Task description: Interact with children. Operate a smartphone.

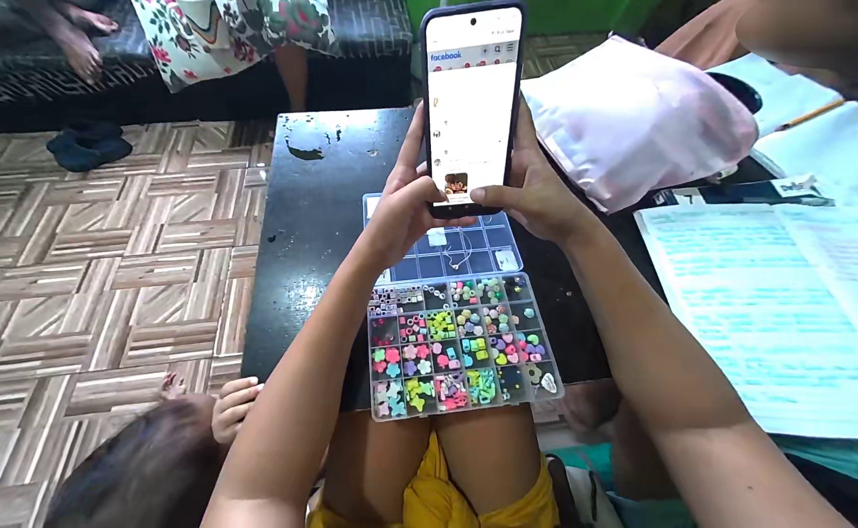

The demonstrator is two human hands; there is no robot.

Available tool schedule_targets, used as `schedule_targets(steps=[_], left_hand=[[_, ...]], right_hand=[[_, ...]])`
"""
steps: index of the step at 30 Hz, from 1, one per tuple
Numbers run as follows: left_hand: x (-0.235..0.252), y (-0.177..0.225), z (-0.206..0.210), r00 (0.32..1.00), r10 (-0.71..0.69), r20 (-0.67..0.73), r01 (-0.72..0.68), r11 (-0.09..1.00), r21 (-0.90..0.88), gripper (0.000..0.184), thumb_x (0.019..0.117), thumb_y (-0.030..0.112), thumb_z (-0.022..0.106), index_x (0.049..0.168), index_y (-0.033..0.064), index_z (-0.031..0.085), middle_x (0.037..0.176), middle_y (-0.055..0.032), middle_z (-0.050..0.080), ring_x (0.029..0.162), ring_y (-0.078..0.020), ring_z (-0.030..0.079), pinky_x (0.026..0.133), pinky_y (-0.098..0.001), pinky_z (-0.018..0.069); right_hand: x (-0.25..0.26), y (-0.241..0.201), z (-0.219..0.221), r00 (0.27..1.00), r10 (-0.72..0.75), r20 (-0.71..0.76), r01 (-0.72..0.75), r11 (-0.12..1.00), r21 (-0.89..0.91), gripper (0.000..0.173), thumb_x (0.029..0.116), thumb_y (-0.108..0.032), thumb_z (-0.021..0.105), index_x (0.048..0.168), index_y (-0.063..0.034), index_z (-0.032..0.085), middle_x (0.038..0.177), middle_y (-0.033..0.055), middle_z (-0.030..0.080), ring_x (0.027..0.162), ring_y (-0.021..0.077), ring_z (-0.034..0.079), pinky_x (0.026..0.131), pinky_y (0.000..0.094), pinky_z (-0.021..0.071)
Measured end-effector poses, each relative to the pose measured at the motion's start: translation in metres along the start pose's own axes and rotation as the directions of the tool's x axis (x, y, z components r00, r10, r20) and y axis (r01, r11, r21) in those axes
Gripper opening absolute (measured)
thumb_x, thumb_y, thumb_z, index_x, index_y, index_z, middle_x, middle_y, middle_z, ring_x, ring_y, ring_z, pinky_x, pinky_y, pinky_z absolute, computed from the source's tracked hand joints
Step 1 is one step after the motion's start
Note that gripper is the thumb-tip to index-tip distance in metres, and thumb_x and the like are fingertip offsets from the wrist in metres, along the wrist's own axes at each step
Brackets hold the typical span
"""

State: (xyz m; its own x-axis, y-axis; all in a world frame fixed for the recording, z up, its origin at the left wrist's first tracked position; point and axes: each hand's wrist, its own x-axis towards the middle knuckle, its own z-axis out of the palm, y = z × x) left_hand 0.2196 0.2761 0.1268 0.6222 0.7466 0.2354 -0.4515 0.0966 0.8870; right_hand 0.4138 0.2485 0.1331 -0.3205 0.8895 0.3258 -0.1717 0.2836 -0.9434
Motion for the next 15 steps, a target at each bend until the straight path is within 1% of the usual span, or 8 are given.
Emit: schedule_targets(steps=[2,5,9,12,13,14,15], left_hand=[[0.0,0.0013,0.0,1.0,-0.011,-0.001,0.011,1.0,0.003,0.09,0.0894,-0.001,0.037,0.162,0.0325,-0.004,0.139,-0.0137,0.055,0.11,-0.0299,0.069,0.081,-0.0506,0.0633],[0.0003,0.0025,-0.0018,1.0,-0.015,0.022,0.014,1.0,0.012,0.092,0.0878,0.0,0.038,0.161,0.0333,-0.005,0.139,-0.0131,0.056,0.11,-0.0299,0.069,0.081,-0.0512,0.0635],[0.0003,0.0028,-0.0024,0.999,-0.02,0.026,0.019,1.0,0.006,0.093,0.0874,-0.001,0.038,0.162,0.0338,-0.005,0.139,-0.0148,0.055,0.111,-0.0313,0.069,0.08,-0.0523,0.0633],[-0.0009,0.0039,-0.0022,0.998,-0.033,0.049,0.034,0.999,-0.023,0.093,0.0872,-0.001,0.039,0.161,0.0353,-0.005,0.141,-0.0147,0.054,0.114,-0.0319,0.068,0.084,-0.0538,0.062],[-0.0012,0.0046,-0.0023,0.997,-0.04,0.062,0.042,0.998,-0.042,0.093,0.0869,-0.001,0.039,0.161,0.0362,-0.003,0.142,-0.0142,0.052,0.115,-0.0318,0.067,0.086,-0.0545,0.0614],[-0.0012,0.0052,-0.0023,0.997,-0.043,0.069,0.047,0.998,-0.052,0.092,0.0863,-0.001,0.039,0.16,0.0358,-0.002,0.143,-0.0145,0.051,0.116,-0.0325,0.066,0.087,-0.0556,0.061],[-0.0015,0.006,-0.0024,0.996,-0.046,0.077,0.051,0.997,-0.058,0.093,0.0863,-0.002,0.038,0.161,0.0364,-0.003,0.145,-0.0153,0.05,0.118,-0.0335,0.066,0.087,-0.057,0.0604]], right_hand=[[-0.0003,-0.0008,0.0003,1.0,-0.006,0.004,0.006,1.0,0.005,0.111,0.0837,0.012,0.064,0.159,-0.0155,-0.013,0.145,0.0068,0.05,0.125,0.0166,0.062,0.102,0.0352,0.0568],[0.0,-0.0005,0.0007,1.0,0.003,-0.004,-0.003,1.0,-0.009,0.112,0.0833,0.012,0.064,0.159,-0.0163,-0.014,0.145,0.0064,0.049,0.125,0.0161,0.061,0.102,0.0344,0.0566],[-0.0004,0.0,-0.0006,1.0,0.006,0.009,-0.006,1.0,-0.009,0.114,0.0831,0.013,0.064,0.159,-0.0173,-0.016,0.145,0.0061,0.048,0.125,0.0161,0.061,0.102,0.034,0.0566],[-0.0006,-0.0018,-0.0001,1.0,0.01,-0.005,-0.01,1.0,-0.025,0.117,0.0819,0.013,0.065,0.159,-0.0162,-0.017,0.149,0.0072,0.045,0.128,0.0157,0.06,0.104,0.0334,0.0555],[-0.0006,-0.0016,-0.0006,1.0,0.001,-0.004,-0.001,1.0,-0.018,0.117,0.0818,0.014,0.066,0.159,-0.0154,-0.017,0.151,0.0083,0.044,0.13,0.0167,0.058,0.106,0.0342,0.0544],[-0.0005,-0.0015,-0.0006,1.0,-0.002,-0.008,0.002,1.0,-0.016,0.117,0.081,0.014,0.066,0.16,-0.015,-0.016,0.151,0.0086,0.044,0.13,0.017,0.058,0.106,0.0345,0.0546],[-0.0006,-0.0017,-0.0002,1.0,-0.001,-0.016,0.0,1.0,-0.02,0.117,0.0803,0.013,0.065,0.16,-0.0149,-0.016,0.15,0.0084,0.046,0.129,0.0166,0.06,0.105,0.034,0.0553]])
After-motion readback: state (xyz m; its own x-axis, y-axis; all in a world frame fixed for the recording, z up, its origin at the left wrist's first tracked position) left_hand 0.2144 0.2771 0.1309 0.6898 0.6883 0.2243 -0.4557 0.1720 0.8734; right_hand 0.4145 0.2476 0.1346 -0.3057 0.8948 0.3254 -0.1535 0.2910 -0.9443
